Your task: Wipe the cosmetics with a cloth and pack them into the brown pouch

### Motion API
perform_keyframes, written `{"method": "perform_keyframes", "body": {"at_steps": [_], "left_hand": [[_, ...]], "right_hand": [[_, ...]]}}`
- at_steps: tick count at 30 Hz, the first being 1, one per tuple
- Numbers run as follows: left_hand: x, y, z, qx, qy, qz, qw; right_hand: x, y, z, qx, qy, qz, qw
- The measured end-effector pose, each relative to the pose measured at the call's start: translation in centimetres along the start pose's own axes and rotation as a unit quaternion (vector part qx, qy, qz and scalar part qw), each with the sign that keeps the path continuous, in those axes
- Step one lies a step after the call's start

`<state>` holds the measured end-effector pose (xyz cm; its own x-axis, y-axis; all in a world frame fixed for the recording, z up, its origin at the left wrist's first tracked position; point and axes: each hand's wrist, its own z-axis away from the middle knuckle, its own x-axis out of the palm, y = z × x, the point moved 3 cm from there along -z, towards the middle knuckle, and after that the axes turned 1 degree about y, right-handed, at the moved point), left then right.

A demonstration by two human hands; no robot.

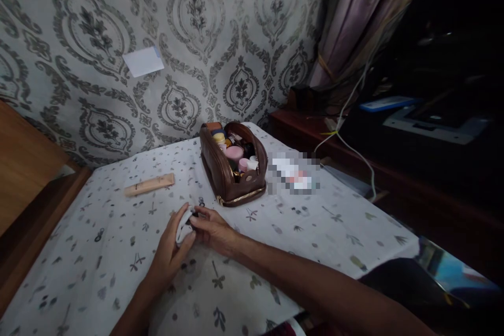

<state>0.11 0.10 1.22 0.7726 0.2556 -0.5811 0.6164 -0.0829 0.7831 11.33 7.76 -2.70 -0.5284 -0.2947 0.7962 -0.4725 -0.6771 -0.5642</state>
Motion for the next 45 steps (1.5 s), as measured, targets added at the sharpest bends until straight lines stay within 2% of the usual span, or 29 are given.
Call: {"method": "perform_keyframes", "body": {"at_steps": [5,7,11,15,24,29,33,37,41,45], "left_hand": [[-0.2,-1.0,0.0,0.028,0.032,-0.033,0.999],[-0.3,-1.2,0.0,0.028,0.039,-0.032,0.998],[-0.6,-1.0,-0.2,0.016,0.060,-0.032,0.998],[-0.9,-0.6,-0.3,0.039,0.098,-0.028,0.994],[-1.6,-0.4,-0.3,0.113,0.147,-0.032,0.982],[-1.9,-0.5,-0.4,0.099,0.158,-0.029,0.982],[-2.1,-0.7,-0.6,0.090,0.142,-0.026,0.986],[-1.7,-0.7,-0.5,0.064,0.086,-0.018,0.994],[-1.0,-0.9,-0.2,-0.002,0.059,-0.004,0.998],[-0.5,-1.0,-0.1,-0.041,0.044,0.025,0.998]], "right_hand": [[0.6,0.1,0.4,0.020,-0.100,0.042,0.994],[0.8,0.1,0.5,0.021,-0.121,0.060,0.991],[0.6,0.1,0.4,0.017,-0.107,0.062,0.992],[0.4,-0.1,0.2,0.013,-0.074,0.033,0.997],[0.9,-0.3,0.6,0.036,-0.110,0.050,0.992],[0.6,0.0,0.6,0.040,-0.111,0.047,0.992],[0.6,0.0,0.5,0.031,-0.111,0.038,0.993],[0.5,-0.3,0.5,0.006,-0.076,0.047,0.996],[0.2,-0.6,0.2,-0.052,-0.037,0.125,0.990],[0.1,-1.3,0.1,-0.142,-0.033,0.240,0.960]]}}
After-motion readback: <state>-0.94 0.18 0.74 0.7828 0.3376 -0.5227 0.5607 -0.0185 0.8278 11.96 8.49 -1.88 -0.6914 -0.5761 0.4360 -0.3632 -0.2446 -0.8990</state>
